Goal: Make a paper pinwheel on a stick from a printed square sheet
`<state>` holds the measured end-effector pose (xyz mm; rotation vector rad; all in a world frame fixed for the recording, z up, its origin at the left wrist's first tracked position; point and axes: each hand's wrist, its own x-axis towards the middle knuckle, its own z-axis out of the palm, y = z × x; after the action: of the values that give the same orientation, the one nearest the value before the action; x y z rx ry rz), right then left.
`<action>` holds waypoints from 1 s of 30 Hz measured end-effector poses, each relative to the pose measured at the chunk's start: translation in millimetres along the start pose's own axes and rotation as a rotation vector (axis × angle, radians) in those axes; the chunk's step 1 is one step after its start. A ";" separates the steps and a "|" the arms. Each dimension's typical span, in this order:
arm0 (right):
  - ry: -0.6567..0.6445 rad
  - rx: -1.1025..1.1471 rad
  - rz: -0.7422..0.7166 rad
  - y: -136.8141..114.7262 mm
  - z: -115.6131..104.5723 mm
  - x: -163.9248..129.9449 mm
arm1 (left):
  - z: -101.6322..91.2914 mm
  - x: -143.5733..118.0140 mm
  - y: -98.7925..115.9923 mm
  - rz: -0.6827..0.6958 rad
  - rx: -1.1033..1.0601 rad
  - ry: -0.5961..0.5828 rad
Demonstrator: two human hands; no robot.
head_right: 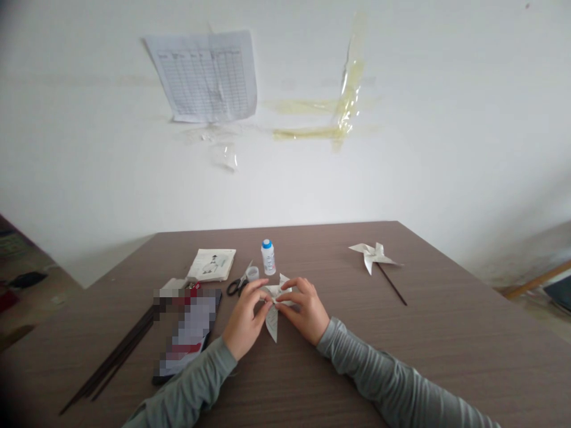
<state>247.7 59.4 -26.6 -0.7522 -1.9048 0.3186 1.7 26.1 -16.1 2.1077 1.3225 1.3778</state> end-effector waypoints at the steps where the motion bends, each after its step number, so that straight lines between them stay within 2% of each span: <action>1: 0.000 0.004 0.003 -1.2 0.7 0.0 | 0.8 -0.9 0.4 -0.001 -0.004 0.002; 10: 0.020 0.016 0.036 -7.0 1.8 0.7 | 3.2 -2.3 -0.8 -0.022 -0.024 -0.003; 19: 0.044 0.003 0.013 -1.2 1.3 -1.2 | -5.8 0.5 -0.3 0.030 0.021 -0.001; 30: 0.042 0.019 0.026 0.0 0.8 -0.9 | -3.8 0.4 4.8 0.049 0.061 0.012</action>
<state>247.3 58.9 -27.6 -0.7663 -1.8512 0.3339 1.1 23.0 -10.8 2.1880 1.3421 1.3881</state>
